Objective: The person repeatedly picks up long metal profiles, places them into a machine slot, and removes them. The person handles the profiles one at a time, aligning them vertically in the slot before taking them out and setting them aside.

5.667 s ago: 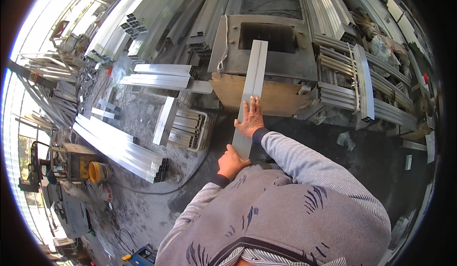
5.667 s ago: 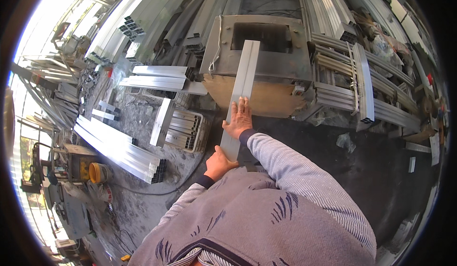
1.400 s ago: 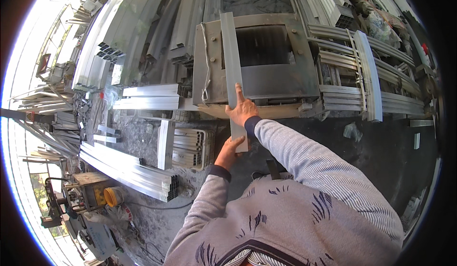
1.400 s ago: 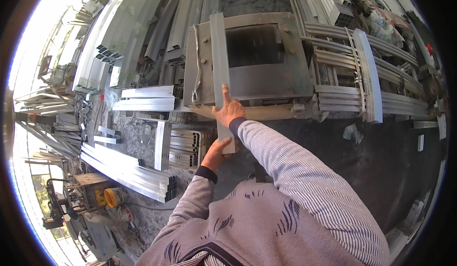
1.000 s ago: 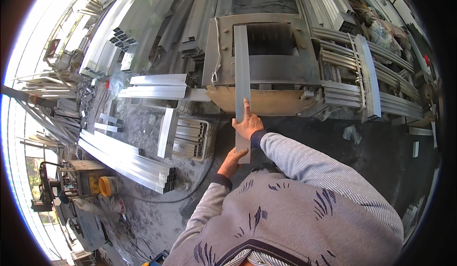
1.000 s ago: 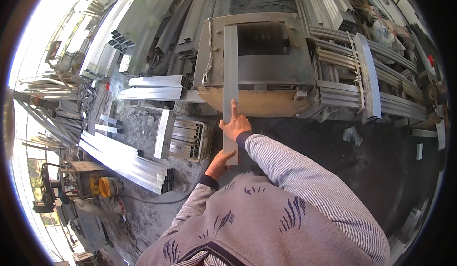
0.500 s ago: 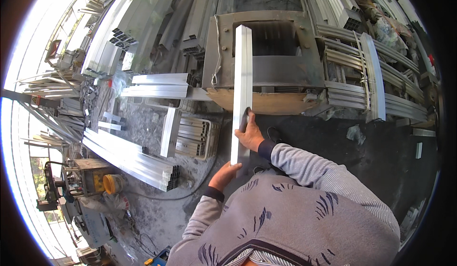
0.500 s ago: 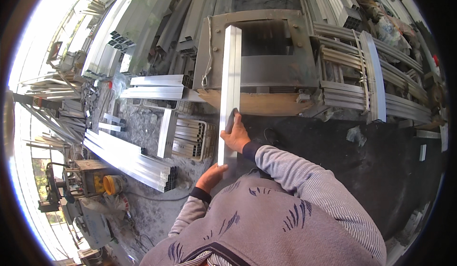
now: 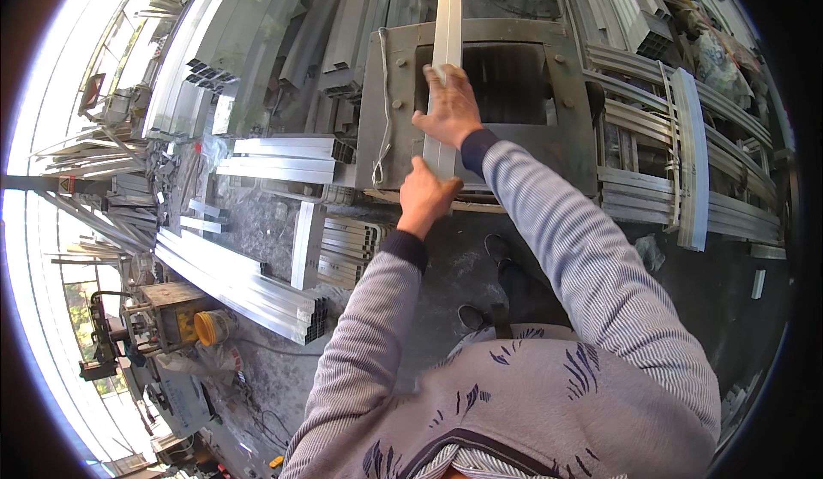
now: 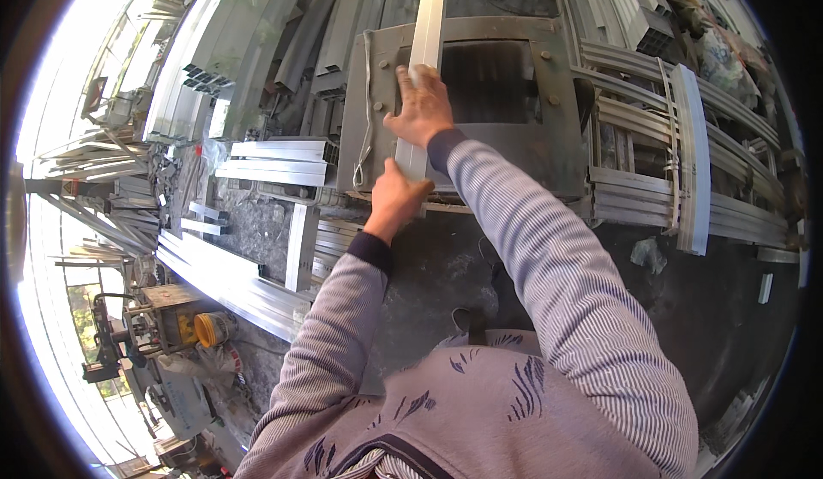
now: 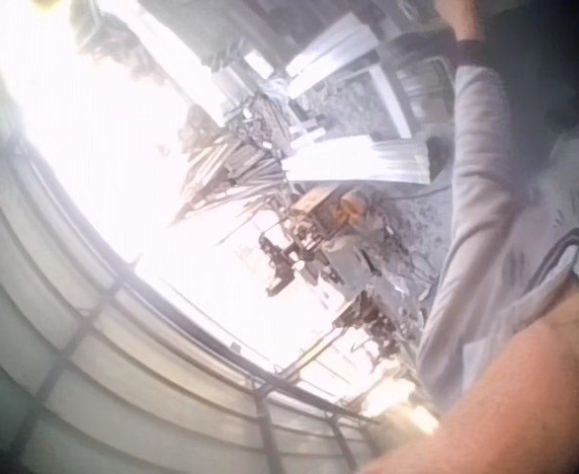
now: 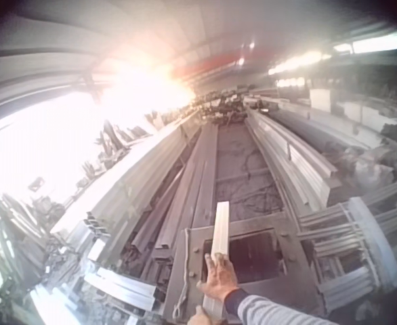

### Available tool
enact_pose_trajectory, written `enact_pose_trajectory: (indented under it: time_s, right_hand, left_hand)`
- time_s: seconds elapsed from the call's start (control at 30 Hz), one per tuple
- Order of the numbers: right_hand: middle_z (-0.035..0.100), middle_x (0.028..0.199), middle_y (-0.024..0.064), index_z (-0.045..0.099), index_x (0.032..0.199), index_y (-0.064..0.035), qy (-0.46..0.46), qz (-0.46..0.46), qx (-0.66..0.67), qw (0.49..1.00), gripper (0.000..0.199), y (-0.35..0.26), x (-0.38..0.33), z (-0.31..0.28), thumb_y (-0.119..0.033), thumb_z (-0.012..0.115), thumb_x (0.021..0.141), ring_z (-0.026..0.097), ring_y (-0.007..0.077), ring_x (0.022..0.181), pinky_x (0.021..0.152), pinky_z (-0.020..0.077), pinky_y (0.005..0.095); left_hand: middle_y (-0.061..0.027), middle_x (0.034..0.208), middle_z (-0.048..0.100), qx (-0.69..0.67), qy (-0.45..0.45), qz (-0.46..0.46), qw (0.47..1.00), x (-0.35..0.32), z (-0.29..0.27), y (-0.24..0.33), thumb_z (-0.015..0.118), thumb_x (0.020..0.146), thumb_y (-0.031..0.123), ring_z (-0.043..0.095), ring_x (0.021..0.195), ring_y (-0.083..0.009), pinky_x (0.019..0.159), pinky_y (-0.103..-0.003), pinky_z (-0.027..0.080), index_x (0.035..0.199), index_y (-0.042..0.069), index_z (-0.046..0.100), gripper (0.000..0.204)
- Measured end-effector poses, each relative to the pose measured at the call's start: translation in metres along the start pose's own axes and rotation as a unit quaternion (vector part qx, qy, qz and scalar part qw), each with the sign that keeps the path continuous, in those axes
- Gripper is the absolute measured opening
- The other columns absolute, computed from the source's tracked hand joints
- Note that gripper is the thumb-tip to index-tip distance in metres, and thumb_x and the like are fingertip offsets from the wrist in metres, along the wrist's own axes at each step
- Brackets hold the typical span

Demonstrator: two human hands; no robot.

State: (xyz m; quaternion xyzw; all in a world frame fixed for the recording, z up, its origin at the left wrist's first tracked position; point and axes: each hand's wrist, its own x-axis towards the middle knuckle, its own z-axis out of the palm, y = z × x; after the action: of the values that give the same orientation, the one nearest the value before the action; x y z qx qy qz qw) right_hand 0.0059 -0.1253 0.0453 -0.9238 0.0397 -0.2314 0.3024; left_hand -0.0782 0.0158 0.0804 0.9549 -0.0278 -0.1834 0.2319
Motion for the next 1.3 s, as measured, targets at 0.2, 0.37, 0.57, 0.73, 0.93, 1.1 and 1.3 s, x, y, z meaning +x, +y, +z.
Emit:
enact_pose_trajectory:
  time_s: [0.2,0.37,0.57,0.73,0.93,1.1,1.3]
  right_hand:
    - [0.044,0.159,0.0209,0.056,0.149,-0.0061,-0.071,0.000,-0.106,0.992,0.068,0.011,0.024,0.017,-0.032,0.066,0.087,0.031,0.0384,0.155,0.128,0.0220,0.0494]
    - [0.043,0.161,0.0230,0.058,0.146,-0.0015,-0.046,-0.043,-0.089,0.994,0.070,-0.007,-0.044,0.020,-0.028,0.069,0.082,0.030,0.0409,0.155,0.129,0.0202,0.0520]
    - [0.036,0.164,0.0239,0.053,0.150,-0.0005,-0.084,-0.032,-0.065,0.994,0.073,-0.048,-0.131,0.005,-0.024,0.068,0.082,0.024,0.0421,0.157,0.130,0.0160,0.0537]
    - [0.031,0.166,0.0230,0.048,0.153,-0.0008,-0.122,-0.016,-0.057,0.991,0.076,-0.079,-0.194,-0.004,-0.022,0.067,0.082,0.020,0.0419,0.158,0.131,0.0145,0.0548]
    - [0.027,0.169,0.0226,0.044,0.157,-0.0013,-0.152,-0.009,-0.070,0.986,0.079,-0.109,-0.260,-0.002,-0.025,0.065,0.084,0.017,0.0418,0.160,0.131,0.0131,0.0556]
    - [0.026,0.168,0.0247,0.042,0.158,-0.0004,-0.173,-0.023,-0.067,0.982,0.083,-0.126,-0.305,-0.001,-0.030,0.066,0.085,0.017,0.0432,0.160,0.131,0.0124,0.0574]
    - [0.027,0.168,0.0257,0.043,0.157,0.0008,-0.171,-0.054,-0.047,0.983,0.083,-0.127,-0.309,0.006,-0.031,0.066,0.084,0.018,0.0437,0.159,0.130,0.0129,0.0588]
  left_hand:
    - [-0.0336,0.110,0.072,0.022,-0.012,-0.018,1.000,0.021,-0.004,0.025,0.084,0.078,0.044,0.070,0.106,-0.0499,0.094,-0.053,0.057,0.122,-0.004,0.046,0.075]
    - [-0.0328,0.104,0.073,-0.003,0.007,0.014,1.000,-0.035,0.029,-0.024,0.086,0.077,0.037,0.070,0.102,-0.0515,0.090,-0.056,0.057,0.121,-0.001,0.043,0.073]
    - [-0.0335,0.100,0.072,-0.048,0.001,0.023,0.999,-0.113,0.058,-0.081,0.084,0.077,0.034,0.070,0.096,-0.0529,0.085,-0.057,0.057,0.119,-0.001,0.041,0.069]
    - [-0.0335,0.101,0.071,-0.058,-0.019,0.009,0.998,-0.171,0.072,-0.120,0.083,0.079,0.031,0.070,0.097,-0.0528,0.083,-0.056,0.057,0.116,0.000,0.042,0.064]
    - [-0.0348,0.103,0.070,-0.066,-0.027,0.012,0.997,-0.226,0.088,-0.166,0.083,0.080,0.031,0.070,0.098,-0.0534,0.083,-0.056,0.057,0.116,-0.002,0.042,0.064]
    - [-0.0358,0.104,0.069,-0.059,-0.033,-0.008,0.998,-0.264,0.098,-0.196,0.084,0.079,0.029,0.069,0.099,-0.0533,0.084,-0.056,0.057,0.116,-0.003,0.042,0.065]
    - [-0.0347,0.103,0.068,-0.062,-0.017,-0.015,0.998,-0.268,0.099,-0.202,0.084,0.077,0.028,0.069,0.097,-0.0539,0.083,-0.057,0.056,0.115,-0.002,0.041,0.064]
